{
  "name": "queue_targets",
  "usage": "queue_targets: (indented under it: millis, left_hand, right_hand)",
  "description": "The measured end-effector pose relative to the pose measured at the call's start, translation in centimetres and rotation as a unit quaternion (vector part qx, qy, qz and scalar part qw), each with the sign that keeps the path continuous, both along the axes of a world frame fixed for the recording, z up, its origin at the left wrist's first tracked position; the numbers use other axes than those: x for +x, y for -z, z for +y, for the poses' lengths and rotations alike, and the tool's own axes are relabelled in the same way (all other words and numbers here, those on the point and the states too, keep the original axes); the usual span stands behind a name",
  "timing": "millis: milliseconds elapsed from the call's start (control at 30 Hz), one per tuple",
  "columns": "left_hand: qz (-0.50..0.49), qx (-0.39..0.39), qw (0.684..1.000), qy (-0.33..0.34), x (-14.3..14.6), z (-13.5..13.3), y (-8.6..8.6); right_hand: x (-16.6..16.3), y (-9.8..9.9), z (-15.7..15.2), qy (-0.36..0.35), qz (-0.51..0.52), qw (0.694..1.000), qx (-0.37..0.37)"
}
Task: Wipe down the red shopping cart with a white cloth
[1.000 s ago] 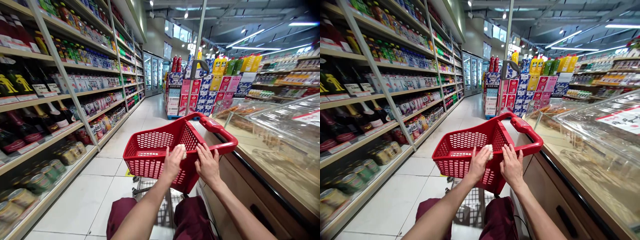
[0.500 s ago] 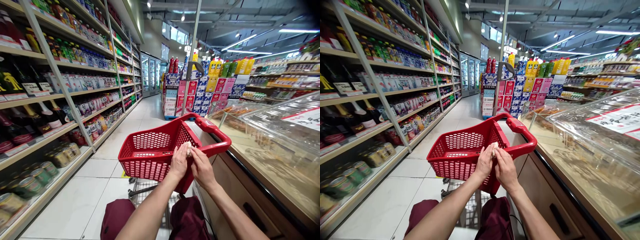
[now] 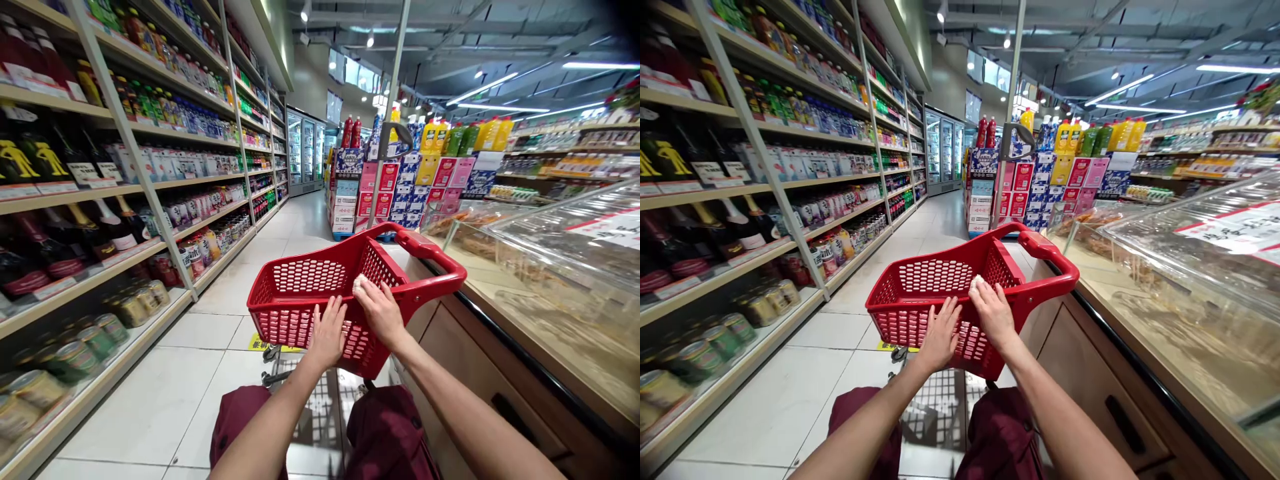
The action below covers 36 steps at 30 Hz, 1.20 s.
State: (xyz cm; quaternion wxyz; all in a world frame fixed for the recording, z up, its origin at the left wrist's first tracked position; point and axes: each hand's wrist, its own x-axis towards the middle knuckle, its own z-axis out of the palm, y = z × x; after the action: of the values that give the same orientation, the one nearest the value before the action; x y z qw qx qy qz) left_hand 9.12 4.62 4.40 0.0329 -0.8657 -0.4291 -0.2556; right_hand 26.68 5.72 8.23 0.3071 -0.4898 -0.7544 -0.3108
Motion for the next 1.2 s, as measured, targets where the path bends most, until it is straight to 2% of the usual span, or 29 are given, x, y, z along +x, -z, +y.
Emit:
queue_targets:
  millis: [100, 200, 267, 300, 367, 400, 467, 533, 600, 667, 767, 833, 933, 1000, 1100, 1200]
  left_hand:
    - [-0.014, -0.010, 0.998, -0.060, -1.2, -0.5, 0.3]
    - [-0.025, -0.021, 0.995, -0.089, -1.9, -1.1, 0.6]
    - [-0.023, -0.029, 0.996, -0.084, -2.1, -1.6, 0.9]
    - [-0.019, -0.034, 0.996, -0.077, -2.1, -1.9, 1.1]
    - [-0.011, -0.046, 0.997, -0.063, -2.0, -2.4, 1.5]
    - [-0.007, -0.051, 0.997, -0.058, -2.0, -2.6, 1.6]
    - [-0.001, -0.060, 0.997, -0.053, -2.0, -2.8, 1.6]
    - [0.002, -0.064, 0.997, -0.052, -1.8, -3.1, 1.3]
    - [0.007, -0.066, 0.997, -0.049, -1.7, -3.3, 0.9]
    - [0.013, -0.065, 0.997, -0.042, -1.6, -3.6, 0.7]
    - [0.018, -0.062, 0.997, -0.034, -1.6, -3.8, 0.7]
    - [0.013, -0.058, 0.998, -0.038, -1.7, -3.8, 0.7]
    - [0.008, -0.057, 0.997, -0.046, -1.7, -3.7, 0.6]
    - [0.009, -0.060, 0.997, -0.046, -1.7, -3.6, 0.7]
    - [0.010, -0.066, 0.997, -0.047, -2.2, -3.6, 1.2]
    - [0.010, -0.072, 0.995, -0.065, -2.7, -3.5, 1.8]
  right_hand:
    - [4.2, 0.0, -0.9, -0.040, 0.054, 0.994, 0.081]
    - [6.8, 2.4, -3.3, -0.003, 0.123, 0.982, 0.141]
    - [6.8, 5.5, -5.3, -0.010, 0.108, 0.987, 0.119]
    - [6.5, 7.1, -6.2, -0.029, 0.077, 0.993, 0.080]
    - [5.6, 8.9, -7.3, -0.053, 0.040, 0.998, 0.024]
    - [5.3, 9.0, -7.4, -0.057, 0.045, 0.997, 0.018]
    - [5.4, 7.7, -6.8, -0.039, 0.101, 0.992, 0.060]
    - [5.8, 5.8, -5.5, 0.005, 0.163, 0.979, 0.123]
    - [6.0, 5.1, -4.5, 0.042, 0.182, 0.972, 0.141]
    - [5.5, 5.9, -4.3, 0.038, 0.160, 0.980, 0.109]
    - [4.3, 7.7, -4.7, -0.007, 0.120, 0.991, 0.058]
    - [3.8, 7.5, -4.7, -0.010, 0.132, 0.988, 0.074]
    - [3.6, 6.4, -3.6, 0.027, 0.167, 0.979, 0.115]
    - [3.4, 6.6, -2.9, 0.033, 0.155, 0.983, 0.090]
    - [2.5, 8.1, -3.0, -0.013, 0.102, 0.995, 0.013]
    - [1.1, 8.4, -3.3, -0.033, 0.121, 0.992, 0.027]
